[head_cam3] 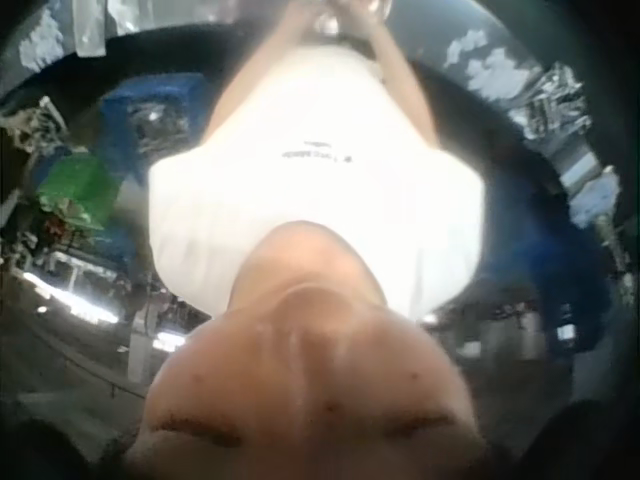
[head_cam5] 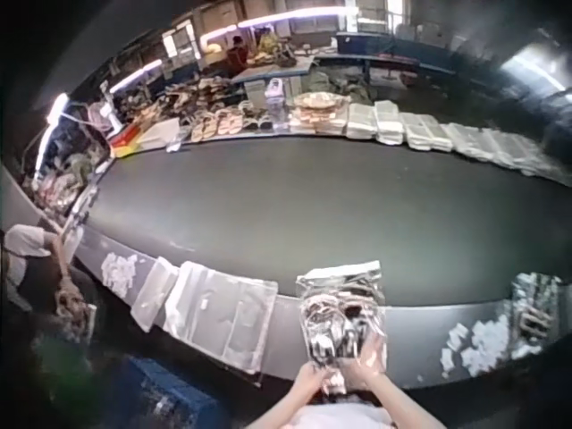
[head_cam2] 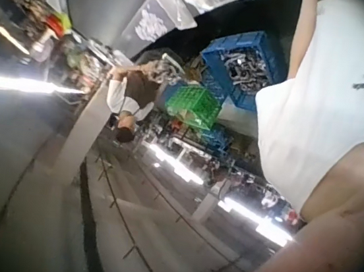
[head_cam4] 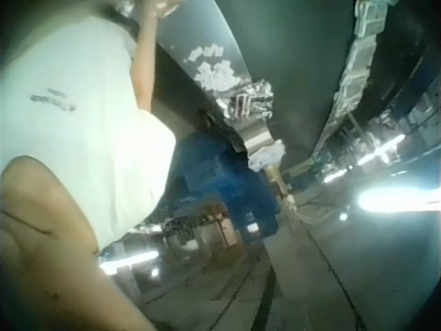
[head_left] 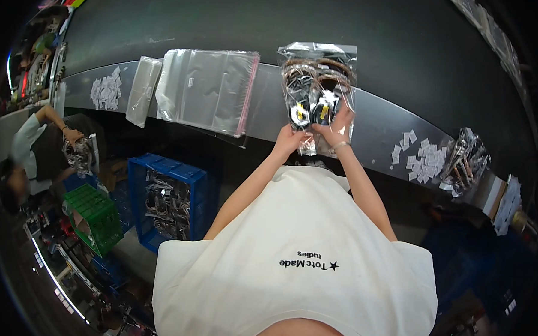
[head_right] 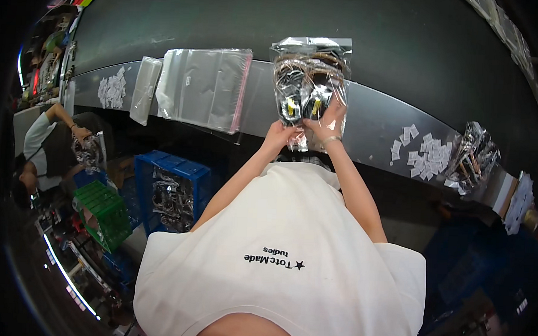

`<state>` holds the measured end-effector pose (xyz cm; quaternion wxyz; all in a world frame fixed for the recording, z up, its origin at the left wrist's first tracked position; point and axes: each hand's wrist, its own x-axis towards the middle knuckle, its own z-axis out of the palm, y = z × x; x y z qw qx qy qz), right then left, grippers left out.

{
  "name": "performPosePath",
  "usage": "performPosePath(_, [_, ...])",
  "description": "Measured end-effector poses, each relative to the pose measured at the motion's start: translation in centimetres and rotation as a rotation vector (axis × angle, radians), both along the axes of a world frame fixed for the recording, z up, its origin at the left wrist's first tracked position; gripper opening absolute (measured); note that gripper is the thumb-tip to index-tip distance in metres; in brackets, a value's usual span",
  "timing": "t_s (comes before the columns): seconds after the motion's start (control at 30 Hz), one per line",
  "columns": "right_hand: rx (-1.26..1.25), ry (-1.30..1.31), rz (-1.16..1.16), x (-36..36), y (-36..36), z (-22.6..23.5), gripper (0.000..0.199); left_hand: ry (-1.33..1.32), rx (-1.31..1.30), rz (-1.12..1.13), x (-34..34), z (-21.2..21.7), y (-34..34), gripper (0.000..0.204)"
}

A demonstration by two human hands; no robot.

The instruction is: The person packages pairs of sandals into clear plastic bags at a factory workstation. They pick up sandals from a table, place them into bags, and seal them before moving the packaged items into a blue crate. The process is repeated for multiple pairs of sandals.

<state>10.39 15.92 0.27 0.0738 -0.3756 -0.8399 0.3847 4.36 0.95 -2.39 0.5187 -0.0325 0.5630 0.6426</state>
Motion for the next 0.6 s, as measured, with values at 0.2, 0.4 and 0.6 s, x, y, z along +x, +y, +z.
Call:
performPosePath(0.2, [0.349, -0.271, 0.169, 1.9, -1.5, -1.9, 0.048, -0.073, -0.094, 0.051, 0.8, -1.8, -2.1, 0.026])
performPosePath(0.4, [0.646, -0.226, 0.336, 5.1, -6.2, -1.4, 0.021, -0.098, -0.147, -0.002, 2.5, -2.3, -5.1, 0.029])
performPosePath(0.6, [0.409, -0.108, 0.500, 4.8, -11.2, -2.8, 0.027, -0.041, -0.180, -0.017, 2.6, -1.5, -9.0, 0.033])
